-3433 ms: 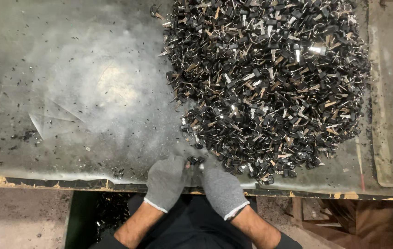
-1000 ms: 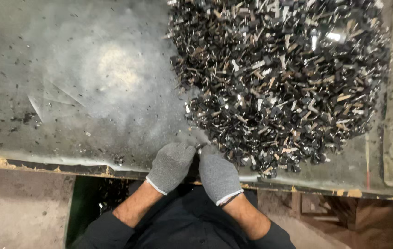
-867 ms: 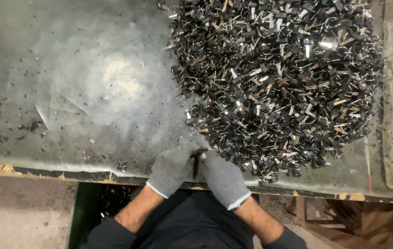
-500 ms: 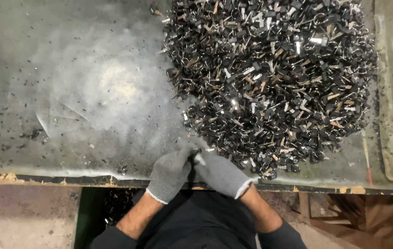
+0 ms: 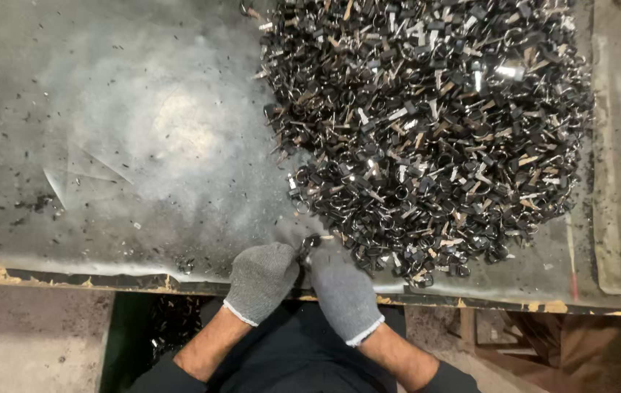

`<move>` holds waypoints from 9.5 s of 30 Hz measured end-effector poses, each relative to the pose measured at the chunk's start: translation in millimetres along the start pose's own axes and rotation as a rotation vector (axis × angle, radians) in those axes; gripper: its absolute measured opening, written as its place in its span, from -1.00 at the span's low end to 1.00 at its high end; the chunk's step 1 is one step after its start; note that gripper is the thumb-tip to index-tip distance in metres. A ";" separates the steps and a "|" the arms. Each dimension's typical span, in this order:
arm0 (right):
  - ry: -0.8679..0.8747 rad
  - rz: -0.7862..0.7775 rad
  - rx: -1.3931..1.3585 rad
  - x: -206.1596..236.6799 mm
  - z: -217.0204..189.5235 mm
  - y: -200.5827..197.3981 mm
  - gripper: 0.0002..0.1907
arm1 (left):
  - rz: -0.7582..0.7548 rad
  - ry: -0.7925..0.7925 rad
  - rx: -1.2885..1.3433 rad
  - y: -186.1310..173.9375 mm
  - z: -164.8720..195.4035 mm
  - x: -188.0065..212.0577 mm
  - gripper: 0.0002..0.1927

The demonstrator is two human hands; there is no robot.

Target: The person, wearing gloves, picks small black metal parts one at a time from a large pile on a workbench, briefly handles each piece, and drops it into a bin below the bench. The sorting continues across the whole episode with the pile gradually diminishing at the edge.

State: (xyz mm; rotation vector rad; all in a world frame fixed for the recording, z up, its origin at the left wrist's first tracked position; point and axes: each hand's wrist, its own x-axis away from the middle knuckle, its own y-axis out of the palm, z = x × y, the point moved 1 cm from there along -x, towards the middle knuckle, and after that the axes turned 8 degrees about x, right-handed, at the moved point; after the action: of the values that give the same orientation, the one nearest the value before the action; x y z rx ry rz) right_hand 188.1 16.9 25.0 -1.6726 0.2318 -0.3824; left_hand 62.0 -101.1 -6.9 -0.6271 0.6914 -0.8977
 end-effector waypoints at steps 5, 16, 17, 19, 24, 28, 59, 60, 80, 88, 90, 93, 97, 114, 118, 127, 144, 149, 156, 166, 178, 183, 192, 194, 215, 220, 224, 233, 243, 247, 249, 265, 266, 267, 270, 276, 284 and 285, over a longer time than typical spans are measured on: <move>0.085 -0.232 -0.248 -5.6 5.7 -11.4 -0.38 | 0.112 0.026 -0.001 0.6 5.5 -0.7 -0.83; 0.197 -0.222 -0.396 -5.4 8.2 -13.5 -0.65 | -0.181 -0.121 0.097 -15.4 19.6 5.4 -0.73; 0.201 -0.177 -0.409 -1.2 8.6 -14.5 -0.55 | -0.133 -0.084 0.213 -23.5 18.2 4.5 -0.75; 0.224 -0.263 -0.364 5.9 6.0 -14.3 -0.36 | -0.062 -0.004 0.256 -37.3 14.0 -2.2 -0.71; 0.032 -0.495 -0.191 11.7 -9.4 -13.6 -0.63 | -0.163 0.196 0.142 -37.3 0.3 -49.2 -0.54; -0.041 -0.396 -0.237 7.8 -9.6 -16.5 -0.71 | -0.313 0.373 -0.168 -15.9 1.4 -68.2 -0.65; 0.083 -0.152 0.291 -12.5 -15.1 7.2 -0.78 | -0.112 -0.061 0.019 10.0 -4.8 -14.9 -0.78; 0.116 -0.218 0.293 -12.8 -14.2 10.5 -0.78 | -0.096 -0.037 0.026 12.4 -5.2 -13.1 -0.77; 0.191 -0.297 -0.063 -17.4 -2.7 -12.7 -0.52 | 0.040 0.077 -0.036 4.2 -1.7 -8.9 -0.76; 0.138 -0.270 -0.209 -15.1 8.0 -0.9 -0.41 | -0.053 0.038 -0.052 12.4 -6.2 -8.6 -0.68; 0.205 -0.417 -0.112 -14.2 6.2 -4.8 -0.37 | -0.071 0.043 -0.062 9.7 -2.9 -8.5 -0.43; 0.104 -0.049 -0.238 -14.8 2.1 -11.8 -0.32 | 0.038 0.085 0.014 4.1 2.1 -6.3 -0.40; 0.103 -0.039 -0.114 -5.9 0.9 1.7 -0.54 | 0.040 -0.009 0.067 4.5 1.4 -5.7 -0.53; 0.305 -0.384 -0.318 -18.4 20.8 4.6 -0.50 | 0.098 -0.156 0.146 -6.0 7.9 -7.1 -0.68; 0.151 -0.164 -0.302 -9.7 6.4 -4.7 -0.37 | -0.015 -0.116 -0.130 0.4 12.0 -1.6 -0.79; 0.096 -0.287 -0.040 -3.5 6.5 1.3 -0.79 | 0.143 -0.161 0.156 -11.6 18.3 -7.0 -0.70; 0.304 -0.392 0.060 -20.2 -6.1 -19.7 -0.54 | 0.094 -0.121 0.190 -5.2 17.3 -6.9 -0.81; 0.206 -0.356 -0.421 -18.3 4.1 -24.3 -0.33 | -0.385 -0.304 -0.038 -58.9 16.2 -20.1 -0.83; 0.062 -0.289 -0.229 -14.4 1.4 -14.5 -0.42 | -0.333 -0.029 -0.196 -87.0 6.1 -71.6 -0.72; 0.029 -0.274 -0.194 1.9 9.4 7.2 -0.63 | -0.149 0.277 -0.121 -12.0 8.9 -54.8 -0.74; 0.015 -0.156 -0.121 8.0 7.3 -5.4 -0.52 | 0.001 -0.057 0.058 -8.1 8.8 -20.3 -0.68; 0.326 -0.419 -0.360 -5.1 0.5 -16.3 -0.35 | -0.113 -0.295 0.175 -4.7 -5.8 -17.7 -0.61; 0.103 0.047 -0.057 -8.8 -11.0 3.6 -0.82 | -0.043 0.006 0.006 0.6 -0.6 -16.9 -0.57; 0.100 0.022 0.093 -9.4 -13.8 9.2 -0.80 | -0.015 0.087 -0.005 1.2 1.6 -18.6 -0.60; 0.023 -0.233 -0.264 -28.6 16.2 4.9 -0.80 | -0.206 -0.185 0.070 -5.8 -6.7 -30.6 -0.80; 0.161 -0.313 -0.473 -28.0 28.2 -3.9 -0.66 | -0.144 -0.306 0.136 -11.8 -1.8 -30.4 -0.59; 0.126 -0.081 -0.170 -13.1 10.0 -3.8 -0.83 | -0.125 -0.215 0.129 -10.0 -1.5 -28.1 -0.78; -0.034 0.132 0.162 -17.5 7.0 -5.8 -0.83 | -0.316 -0.193 0.073 -6.5 -13.3 -39.0 -0.84; -0.011 0.040 0.251 -15.7 -1.2 0.0 -0.78 | -0.456 -0.231 0.004 -7.6 -15.4 -44.6 -0.85; 0.088 -0.228 0.110 -24.2 -6.7 0.2 -0.76 | -0.382 -0.131 0.019 -7.9 -8.6 -41.5 -0.84; 0.026 -0.272 -0.015 -28.8 -4.9 -0.8 -0.72 | -0.323 -0.136 0.001 -10.2 -3.9 -35.6 -0.87; 0.109 -0.108 -0.124 -11.0 8.5 10.5 -0.77 | 0.023 0.033 0.046 9.7 -12.0 -10.5 -0.83; 0.107 -0.118 -0.139 -10.7 8.3 10.1 -0.75 | 0.009 0.028 0.035 10.4 -12.5 -10.4 -0.83; 0.105 -0.125 -0.150 -10.4 7.7 9.4 -0.73 | -0.001 0.027 0.024 10.9 -12.7 -10.5 -0.84; 0.093 -0.110 -0.115 -9.4 1.9 5.8 -0.77 | -0.006 0.028 0.044 11.0 -10.5 -10.0 -0.86; 0.074 -0.048 -0.120 -22.5 4.2 -9.5 -0.74 | -0.111 0.042 -0.056 5.2 -5.5 -13.4 -0.80; 0.179 -0.206 -0.240 -25.6 2.0 -8.6 -0.68 | 0.014 0.038 0.043 -2.1 -1.2 -18.7 -0.70; 0.198 -0.276 -0.212 -26.2 2.4 -7.5 -0.71 | 0.032 0.037 0.060 -2.6 -0.5 -19.1 -0.71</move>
State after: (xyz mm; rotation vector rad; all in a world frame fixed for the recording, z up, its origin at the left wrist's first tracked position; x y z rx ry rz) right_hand 164.3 29.7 29.2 -1.8827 0.1931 -0.7548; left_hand 52.0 -86.1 -0.2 -0.5460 0.7030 -0.8990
